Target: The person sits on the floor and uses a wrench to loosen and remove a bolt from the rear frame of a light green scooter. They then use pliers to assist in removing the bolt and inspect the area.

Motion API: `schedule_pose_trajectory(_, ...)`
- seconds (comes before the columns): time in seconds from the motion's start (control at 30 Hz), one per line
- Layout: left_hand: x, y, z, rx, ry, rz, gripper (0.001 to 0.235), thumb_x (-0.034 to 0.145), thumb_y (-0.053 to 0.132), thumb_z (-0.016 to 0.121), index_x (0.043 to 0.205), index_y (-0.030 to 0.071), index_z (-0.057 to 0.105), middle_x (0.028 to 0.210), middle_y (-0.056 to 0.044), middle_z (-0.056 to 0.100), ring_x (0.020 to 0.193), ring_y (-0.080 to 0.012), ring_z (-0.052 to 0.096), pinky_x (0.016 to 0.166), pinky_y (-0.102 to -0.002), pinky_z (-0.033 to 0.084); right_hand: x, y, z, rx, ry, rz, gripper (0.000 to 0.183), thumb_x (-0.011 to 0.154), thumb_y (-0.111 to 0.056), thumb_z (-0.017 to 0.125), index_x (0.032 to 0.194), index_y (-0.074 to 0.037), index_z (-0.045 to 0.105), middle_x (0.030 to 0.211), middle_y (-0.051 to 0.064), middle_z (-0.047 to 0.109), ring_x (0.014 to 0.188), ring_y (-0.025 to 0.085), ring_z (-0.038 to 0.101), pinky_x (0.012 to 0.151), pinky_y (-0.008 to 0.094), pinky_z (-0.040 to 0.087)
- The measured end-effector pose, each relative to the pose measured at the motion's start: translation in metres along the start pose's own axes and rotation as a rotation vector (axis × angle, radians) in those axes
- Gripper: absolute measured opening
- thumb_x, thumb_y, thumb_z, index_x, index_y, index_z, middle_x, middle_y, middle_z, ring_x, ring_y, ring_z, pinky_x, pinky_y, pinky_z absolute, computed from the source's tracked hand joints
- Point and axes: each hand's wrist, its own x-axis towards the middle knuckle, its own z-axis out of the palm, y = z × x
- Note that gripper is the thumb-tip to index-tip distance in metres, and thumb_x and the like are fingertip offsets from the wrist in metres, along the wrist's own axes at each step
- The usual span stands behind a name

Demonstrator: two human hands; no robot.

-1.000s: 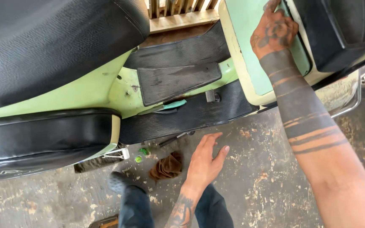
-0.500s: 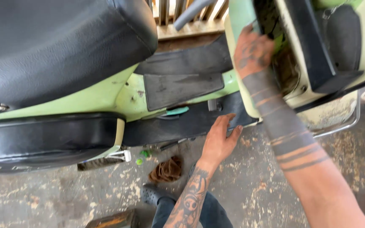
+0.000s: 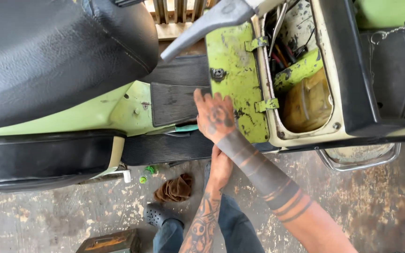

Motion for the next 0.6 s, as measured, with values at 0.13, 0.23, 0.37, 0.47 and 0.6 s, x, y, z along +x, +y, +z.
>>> schedule_pose_trajectory(0.13, 0.002, -0.011, -0.012, -0.115, 0.085, -0.046, 0.023, 0.101, 0.009, 0.054, 0.120, 0.000, 0.063, 0.099, -0.016, 0.072, 0.089, -0.0261, 0.072, 0.080, -0.041, 0.062, 0.009, 0.048, -0.026, 0.574, 0.041, 0.114, 0.023, 0.093, -0.028, 0.065, 0.113, -0.019, 0.070, 0.085, 0.007, 0.071, 0.080, 0.034, 0.070, 0.075, 0.047, 0.056)
schedule_pose_trajectory(0.23, 0.000, -0.003, -0.011, -0.233, 0.076, -0.076, 0.022, 0.100, 0.003, 0.054, 0.120, -0.004, 0.057, 0.098, -0.023, 0.073, 0.089, -0.0316, 0.076, 0.080, -0.041, 0.063, 0.049, 0.142, 0.020, 0.479, 0.232, 0.274, 0.013, 0.099, -0.018, 0.058, 0.106, -0.015, 0.068, 0.085, 0.009, 0.064, 0.080, 0.035, 0.068, 0.075, 0.046, 0.057)
schedule_pose_trajectory(0.37, -0.001, -0.008, -0.009, -0.309, 0.115, -0.106, 0.020, 0.097, 0.004, 0.057, 0.117, -0.001, 0.057, 0.091, -0.024, 0.074, 0.082, -0.0308, 0.077, 0.076, -0.038, 0.065, 0.131, 0.248, 0.123, 0.058, -0.201, 0.695, 0.046, 0.092, -0.042, 0.061, 0.124, -0.010, 0.054, 0.125, 0.020, 0.057, 0.118, 0.041, 0.057, 0.092, 0.062, 0.048)
schedule_pose_trajectory(0.47, 0.004, -0.021, -0.011, -0.290, 0.117, -0.091, 0.020, 0.098, 0.006, 0.058, 0.117, 0.001, 0.058, 0.090, -0.022, 0.075, 0.080, -0.0283, 0.077, 0.074, -0.036, 0.065, 0.151, 0.280, 0.139, -0.032, -0.371, 0.707, 0.042, 0.105, -0.028, 0.039, 0.131, 0.004, 0.046, 0.127, 0.031, 0.055, 0.115, 0.048, 0.056, 0.088, 0.066, 0.046)
schedule_pose_trajectory(0.6, 0.003, -0.017, -0.012, -0.323, 0.124, -0.096, 0.022, 0.098, 0.005, 0.059, 0.119, 0.001, 0.057, 0.091, -0.019, 0.073, 0.081, -0.0269, 0.076, 0.074, -0.036, 0.065, 0.134, 0.290, 0.142, -0.090, -0.558, 0.603, 0.049, 0.104, -0.022, 0.041, 0.138, 0.014, 0.046, 0.136, 0.040, 0.052, 0.122, 0.056, 0.053, 0.091, 0.074, 0.043)
